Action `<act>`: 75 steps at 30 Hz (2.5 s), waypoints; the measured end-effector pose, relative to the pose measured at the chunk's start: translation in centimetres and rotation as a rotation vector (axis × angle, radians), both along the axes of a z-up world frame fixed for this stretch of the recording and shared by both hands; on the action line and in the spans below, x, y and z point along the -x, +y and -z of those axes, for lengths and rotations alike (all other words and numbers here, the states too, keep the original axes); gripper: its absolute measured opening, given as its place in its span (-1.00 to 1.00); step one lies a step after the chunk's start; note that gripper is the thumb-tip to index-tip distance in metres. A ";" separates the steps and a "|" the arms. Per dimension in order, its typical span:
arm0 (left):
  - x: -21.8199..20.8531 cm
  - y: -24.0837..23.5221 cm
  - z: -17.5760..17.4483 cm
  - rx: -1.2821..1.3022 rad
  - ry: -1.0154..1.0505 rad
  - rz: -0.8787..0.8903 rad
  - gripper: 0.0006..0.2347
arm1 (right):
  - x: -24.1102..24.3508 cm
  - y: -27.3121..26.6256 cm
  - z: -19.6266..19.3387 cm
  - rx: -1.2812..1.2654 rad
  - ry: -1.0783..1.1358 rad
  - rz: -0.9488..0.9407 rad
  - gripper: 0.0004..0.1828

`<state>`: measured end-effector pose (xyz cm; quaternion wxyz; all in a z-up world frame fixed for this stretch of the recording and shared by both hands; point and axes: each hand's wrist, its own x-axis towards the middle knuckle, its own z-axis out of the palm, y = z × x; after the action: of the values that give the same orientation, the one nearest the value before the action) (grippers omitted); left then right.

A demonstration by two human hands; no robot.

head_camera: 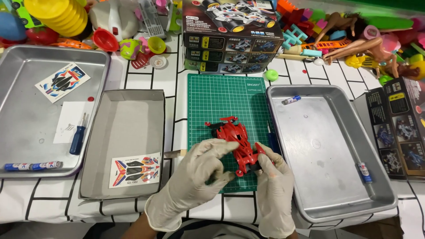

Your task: Assembling a plastic model toy car chassis by fitting gears and applying lubricant.

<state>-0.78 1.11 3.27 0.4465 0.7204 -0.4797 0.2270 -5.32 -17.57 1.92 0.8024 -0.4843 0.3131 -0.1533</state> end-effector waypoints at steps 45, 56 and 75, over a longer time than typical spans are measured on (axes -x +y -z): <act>4.6 -2.9 4.3 0.809 1.362 -0.083 -0.69 | 1.9 1.6 0.8 0.181 -0.200 0.082 -0.60; 4.8 -3.3 4.8 0.804 1.045 -0.130 -0.72 | 2.4 1.7 1.4 0.473 -0.323 0.043 -0.60; 2.2 -3.8 -2.5 0.371 1.430 -0.015 -0.62 | 1.9 2.6 0.2 0.261 -0.232 0.127 -0.58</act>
<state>-2.98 -2.65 5.79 0.7631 0.6083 -0.0205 -0.2174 -7.24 -14.98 1.73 0.7523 -0.5425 0.2258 -0.2978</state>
